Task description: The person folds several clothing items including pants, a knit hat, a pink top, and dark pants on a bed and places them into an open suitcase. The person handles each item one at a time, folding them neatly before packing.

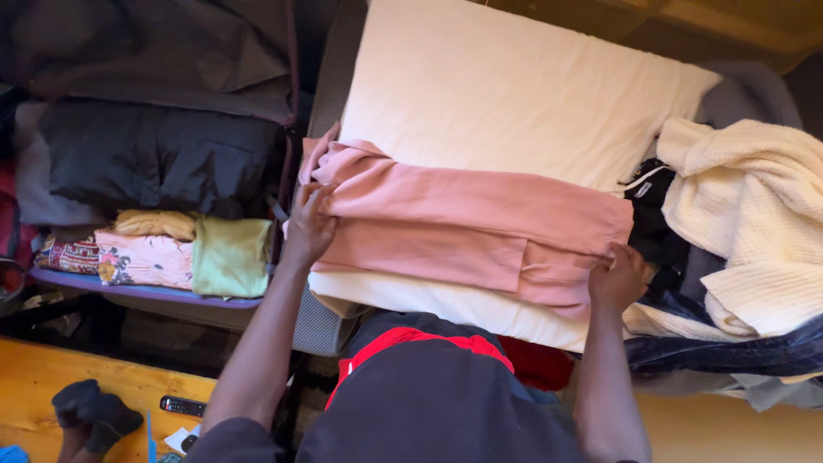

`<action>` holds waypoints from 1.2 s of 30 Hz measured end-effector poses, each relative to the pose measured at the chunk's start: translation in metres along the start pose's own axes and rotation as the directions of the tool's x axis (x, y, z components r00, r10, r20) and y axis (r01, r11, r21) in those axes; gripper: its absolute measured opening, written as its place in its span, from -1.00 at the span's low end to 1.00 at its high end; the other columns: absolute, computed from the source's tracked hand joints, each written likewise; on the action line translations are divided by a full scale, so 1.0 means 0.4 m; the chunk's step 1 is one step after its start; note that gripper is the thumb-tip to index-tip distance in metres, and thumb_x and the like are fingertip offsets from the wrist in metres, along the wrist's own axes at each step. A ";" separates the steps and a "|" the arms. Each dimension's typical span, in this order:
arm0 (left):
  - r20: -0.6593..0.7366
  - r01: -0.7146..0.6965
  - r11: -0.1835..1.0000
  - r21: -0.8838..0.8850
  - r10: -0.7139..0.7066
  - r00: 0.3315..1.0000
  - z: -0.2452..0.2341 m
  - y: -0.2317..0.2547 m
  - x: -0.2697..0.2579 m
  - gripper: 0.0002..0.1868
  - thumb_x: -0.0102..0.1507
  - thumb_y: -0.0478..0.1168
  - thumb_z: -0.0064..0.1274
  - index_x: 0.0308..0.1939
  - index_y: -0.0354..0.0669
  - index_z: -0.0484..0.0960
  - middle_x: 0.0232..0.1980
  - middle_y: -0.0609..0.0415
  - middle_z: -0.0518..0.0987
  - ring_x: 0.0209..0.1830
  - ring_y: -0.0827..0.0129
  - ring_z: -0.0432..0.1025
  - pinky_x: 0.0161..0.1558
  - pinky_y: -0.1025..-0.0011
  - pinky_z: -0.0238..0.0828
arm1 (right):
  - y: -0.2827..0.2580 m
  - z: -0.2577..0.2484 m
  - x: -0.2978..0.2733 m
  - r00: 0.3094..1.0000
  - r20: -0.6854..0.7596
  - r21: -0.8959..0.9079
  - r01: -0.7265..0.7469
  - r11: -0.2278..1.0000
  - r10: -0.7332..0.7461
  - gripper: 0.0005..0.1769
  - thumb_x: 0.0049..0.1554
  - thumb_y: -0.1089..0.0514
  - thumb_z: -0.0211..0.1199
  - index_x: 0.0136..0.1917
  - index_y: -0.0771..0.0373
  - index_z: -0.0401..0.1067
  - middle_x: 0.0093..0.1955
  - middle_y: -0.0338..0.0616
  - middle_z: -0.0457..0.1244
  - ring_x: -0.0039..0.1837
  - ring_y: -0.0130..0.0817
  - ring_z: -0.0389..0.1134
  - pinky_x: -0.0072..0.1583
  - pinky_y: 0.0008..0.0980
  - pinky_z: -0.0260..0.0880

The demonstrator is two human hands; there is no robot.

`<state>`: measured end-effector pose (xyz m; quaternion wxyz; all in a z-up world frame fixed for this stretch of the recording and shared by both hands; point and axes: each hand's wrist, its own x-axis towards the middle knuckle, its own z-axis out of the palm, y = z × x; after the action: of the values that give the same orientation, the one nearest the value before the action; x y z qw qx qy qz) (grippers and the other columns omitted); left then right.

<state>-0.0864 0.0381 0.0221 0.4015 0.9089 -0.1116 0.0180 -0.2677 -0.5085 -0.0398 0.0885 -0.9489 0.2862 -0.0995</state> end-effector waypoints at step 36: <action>-0.252 -0.198 0.708 -0.678 0.029 0.967 -0.009 0.035 -0.056 -0.68 0.22 -0.51 0.07 0.02 -0.17 0.50 0.15 0.10 0.60 0.22 0.30 0.45 0.32 0.36 0.38 | -0.677 -0.152 -0.089 0.734 0.447 0.894 -0.345 0.286 -0.512 -0.34 0.15 0.15 0.31 0.47 0.23 0.21 0.31 -0.06 0.30 0.33 -0.33 0.34 0.30 -0.32 0.38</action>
<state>-0.1111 0.0359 0.0320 0.7226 0.6732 -0.1205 0.1008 -0.1692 -0.2731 0.0749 0.7250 -0.6796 0.0588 0.0950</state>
